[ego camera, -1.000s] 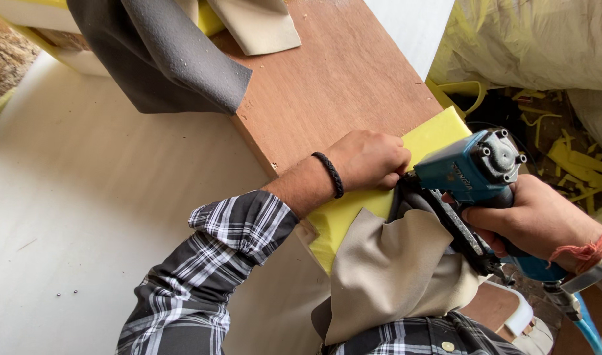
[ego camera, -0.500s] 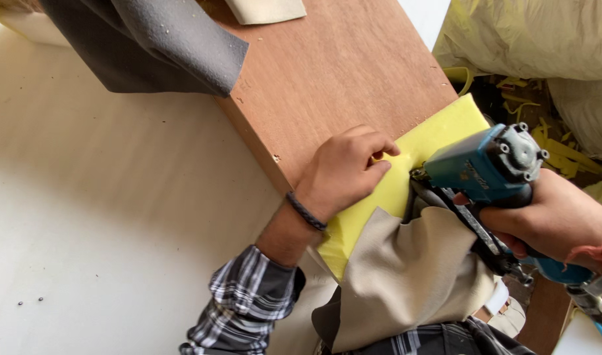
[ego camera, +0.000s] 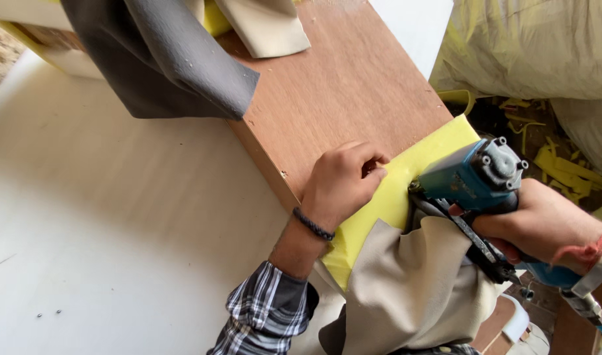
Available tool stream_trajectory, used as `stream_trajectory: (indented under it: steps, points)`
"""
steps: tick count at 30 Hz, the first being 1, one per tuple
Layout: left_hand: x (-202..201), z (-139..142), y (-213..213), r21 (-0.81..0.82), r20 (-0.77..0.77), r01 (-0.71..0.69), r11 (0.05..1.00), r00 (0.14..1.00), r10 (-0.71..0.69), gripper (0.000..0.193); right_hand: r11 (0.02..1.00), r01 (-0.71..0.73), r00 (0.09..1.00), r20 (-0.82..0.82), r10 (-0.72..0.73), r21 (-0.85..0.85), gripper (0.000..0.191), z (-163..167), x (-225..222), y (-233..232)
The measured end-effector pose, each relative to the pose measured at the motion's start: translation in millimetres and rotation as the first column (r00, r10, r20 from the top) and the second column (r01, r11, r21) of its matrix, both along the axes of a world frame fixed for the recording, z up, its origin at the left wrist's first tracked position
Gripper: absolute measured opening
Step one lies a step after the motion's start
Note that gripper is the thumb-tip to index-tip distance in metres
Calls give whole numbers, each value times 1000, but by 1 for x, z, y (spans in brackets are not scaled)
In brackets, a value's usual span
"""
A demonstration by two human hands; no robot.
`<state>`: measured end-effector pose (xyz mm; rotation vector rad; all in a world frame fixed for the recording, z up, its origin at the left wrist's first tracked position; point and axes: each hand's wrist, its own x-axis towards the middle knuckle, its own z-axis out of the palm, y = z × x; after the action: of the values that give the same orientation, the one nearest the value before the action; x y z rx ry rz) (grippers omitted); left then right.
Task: The person stretches a beige fabric over yellow foam on a wooden panel, folds the fabric edges under, and uses a pneumatic nail gun to staple the fabric to the panel, pressing and smoothing the tufted fabric as they work around the edges.
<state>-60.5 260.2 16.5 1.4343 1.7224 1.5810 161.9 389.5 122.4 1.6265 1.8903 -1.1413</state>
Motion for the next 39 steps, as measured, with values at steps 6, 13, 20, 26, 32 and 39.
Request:
stream_trajectory:
  steps: [6, 13, 20, 26, 32, 39]
  points:
    - [57, 38, -56, -64, -259, 8, 998, 965, -24, 23, 997, 61, 985, -166, -55, 37, 38, 9, 25, -4]
    - [102, 30, -49, -60, -492, 114, 992, 861, -129, 40, 1000, -9, 999, -38, 9, 0, 30, 9, 29, 11]
    - [93, 21, -40, -64, -500, 221, 973, 837, -223, 40, 995, -34, 999, -6, 34, -95, 28, 12, 11, 17]
    - [74, 18, -37, -213, -88, 328, 920, 932, -352, 20, 997, -47, 995, 88, 52, -56, 26, 6, 2, 15]
    - [29, 25, 23, -334, -261, -93, 938, 965, 3, 48, 998, 58, 998, 6, -58, -27, 35, -2, 14, 9]
    - [20, 10, 33, -460, -209, -10, 888, 973, -97, 34, 997, 56, 998, -4, -56, -55, 31, -2, 23, 13]
